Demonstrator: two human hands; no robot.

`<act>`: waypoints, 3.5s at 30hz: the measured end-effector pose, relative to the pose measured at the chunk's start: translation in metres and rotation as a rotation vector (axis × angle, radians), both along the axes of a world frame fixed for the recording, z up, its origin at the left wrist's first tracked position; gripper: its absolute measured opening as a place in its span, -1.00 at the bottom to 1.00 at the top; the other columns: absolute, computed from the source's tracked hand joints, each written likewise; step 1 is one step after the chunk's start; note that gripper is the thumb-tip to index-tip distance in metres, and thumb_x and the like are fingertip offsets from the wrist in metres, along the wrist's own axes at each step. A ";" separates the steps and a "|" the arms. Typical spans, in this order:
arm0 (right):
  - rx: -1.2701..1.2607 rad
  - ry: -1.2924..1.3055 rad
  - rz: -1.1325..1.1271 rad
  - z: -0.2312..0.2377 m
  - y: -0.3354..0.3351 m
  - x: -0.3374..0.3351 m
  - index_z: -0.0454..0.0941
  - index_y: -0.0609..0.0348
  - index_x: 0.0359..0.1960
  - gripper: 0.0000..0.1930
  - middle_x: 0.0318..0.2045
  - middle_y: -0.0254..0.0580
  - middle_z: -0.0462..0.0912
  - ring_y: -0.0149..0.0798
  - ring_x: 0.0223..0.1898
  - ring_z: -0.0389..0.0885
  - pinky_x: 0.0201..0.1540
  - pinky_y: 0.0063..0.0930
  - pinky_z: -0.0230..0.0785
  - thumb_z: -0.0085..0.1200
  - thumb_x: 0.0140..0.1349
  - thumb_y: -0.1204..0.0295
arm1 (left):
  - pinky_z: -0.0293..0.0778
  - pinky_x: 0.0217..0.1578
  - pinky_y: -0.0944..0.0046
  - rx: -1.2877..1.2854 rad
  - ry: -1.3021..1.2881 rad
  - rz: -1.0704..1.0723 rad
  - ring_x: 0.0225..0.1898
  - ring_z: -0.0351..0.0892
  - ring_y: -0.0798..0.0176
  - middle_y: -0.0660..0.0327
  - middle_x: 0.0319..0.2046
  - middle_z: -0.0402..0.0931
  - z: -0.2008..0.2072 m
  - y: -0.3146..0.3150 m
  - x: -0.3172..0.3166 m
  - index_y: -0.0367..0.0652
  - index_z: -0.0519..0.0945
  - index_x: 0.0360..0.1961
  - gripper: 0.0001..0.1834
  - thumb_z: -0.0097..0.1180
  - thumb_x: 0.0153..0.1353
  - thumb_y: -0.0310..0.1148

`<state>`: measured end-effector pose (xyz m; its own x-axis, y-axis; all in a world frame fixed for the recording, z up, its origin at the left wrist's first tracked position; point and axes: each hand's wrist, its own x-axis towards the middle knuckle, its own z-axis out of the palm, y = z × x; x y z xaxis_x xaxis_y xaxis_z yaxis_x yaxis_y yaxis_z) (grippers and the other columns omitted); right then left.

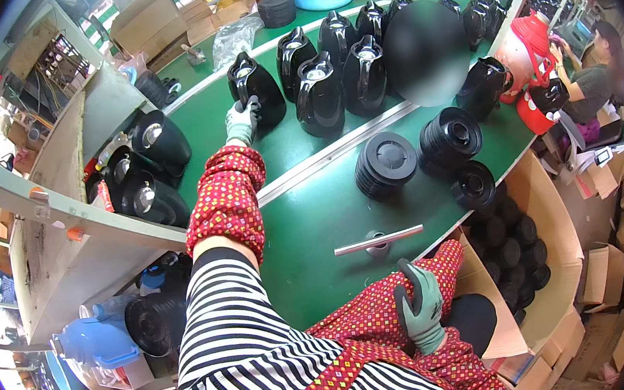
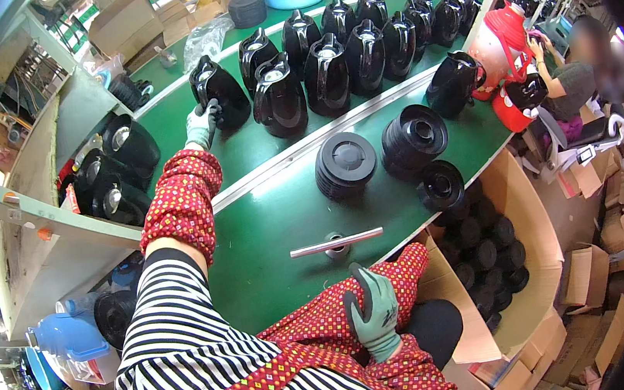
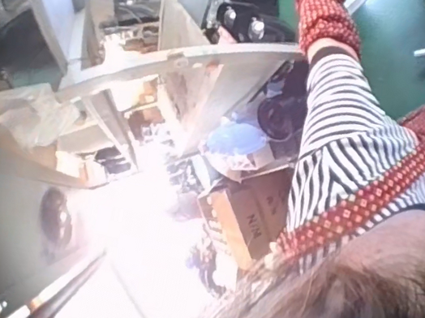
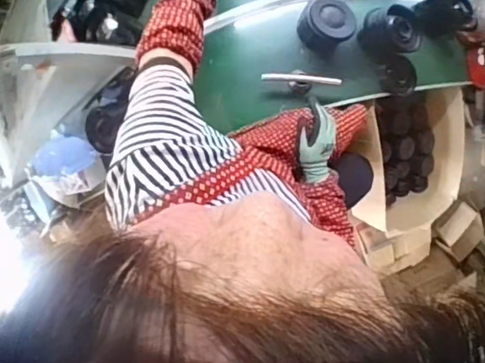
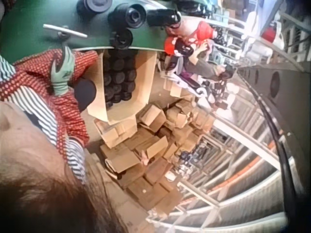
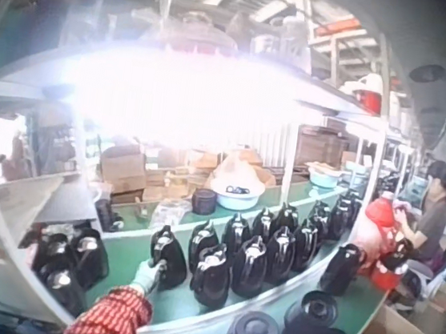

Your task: The person assembles black electric kettles at a workstation. They pick up a kettle body, insert a metal rod into the base, place a lid on top, and then set the assembled unit aside. This process is repeated for multiple kettles.

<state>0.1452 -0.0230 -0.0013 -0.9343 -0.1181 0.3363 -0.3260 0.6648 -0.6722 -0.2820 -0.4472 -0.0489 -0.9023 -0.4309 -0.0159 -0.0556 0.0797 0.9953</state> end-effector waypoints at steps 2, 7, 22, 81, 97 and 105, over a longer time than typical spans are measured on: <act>0.011 -0.015 0.013 0.001 0.001 -0.001 0.58 0.31 0.24 -0.55 0.13 0.06 0.69 0.09 0.12 0.65 0.25 -0.10 0.45 0.21 0.33 0.46 | 0.59 -0.39 0.19 -0.527 -0.057 0.112 -0.35 0.68 0.18 0.28 -0.46 0.68 -0.010 0.003 -0.005 -0.11 0.73 -0.14 -0.62 0.47 0.26 -0.03; 0.033 -0.039 -0.013 -0.002 0.001 0.001 0.58 0.27 0.24 -0.52 0.14 0.01 0.70 0.09 0.13 0.64 0.26 -0.07 0.43 0.23 0.29 0.42 | 0.56 0.24 -0.09 -0.886 0.146 0.480 0.28 0.53 -0.24 -0.13 0.48 0.18 0.009 -0.003 0.032 -0.07 0.19 0.50 0.16 0.59 -0.02 0.11; -0.046 -0.110 -0.016 -0.004 -0.003 -0.004 0.56 0.24 0.27 -0.48 0.13 0.01 0.68 0.09 0.15 0.60 0.28 -0.05 0.38 0.30 0.27 0.39 | 0.56 0.20 -0.03 -1.069 -0.179 0.365 0.22 0.62 -0.15 -0.07 0.32 0.52 0.056 -0.100 0.106 -0.21 0.49 0.36 -0.25 0.37 0.23 -0.05; 0.192 0.037 -0.035 0.027 0.005 -0.199 0.28 -0.13 0.57 -0.14 0.36 0.19 0.36 0.28 0.36 0.27 0.45 0.12 0.11 0.33 0.25 0.02 | 0.48 0.37 0.08 0.815 -0.245 -0.912 0.39 0.47 0.11 -0.03 0.44 0.37 0.024 0.135 0.348 -0.31 0.30 0.50 -0.40 0.10 0.54 -0.31; -0.273 -0.047 0.097 0.087 0.050 0.016 0.22 0.22 0.58 -0.01 0.51 0.20 0.23 0.22 0.48 0.21 0.53 0.04 -0.03 0.14 0.32 -0.26 | 0.52 0.32 0.11 0.681 -0.282 -1.235 0.33 0.51 0.14 -0.02 0.39 0.42 0.047 0.198 0.376 -0.32 0.35 0.45 -0.41 0.14 0.49 -0.30; -0.122 0.202 0.091 0.093 0.069 0.048 0.23 0.06 0.59 0.05 0.49 0.35 0.18 0.38 0.43 0.21 0.46 0.25 0.02 0.32 0.17 -0.25 | 0.53 0.29 0.11 0.410 -0.214 -1.419 0.27 0.55 0.13 -0.02 0.33 0.47 0.065 0.209 0.374 -0.33 0.39 0.41 -0.38 0.23 0.42 -0.29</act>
<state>0.1927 0.0463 0.0912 -0.8341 -0.1456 0.5321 -0.5166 0.5444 -0.6609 0.0916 -0.2380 0.0157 -0.5204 0.8482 -0.0984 -0.3175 -0.0853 0.9444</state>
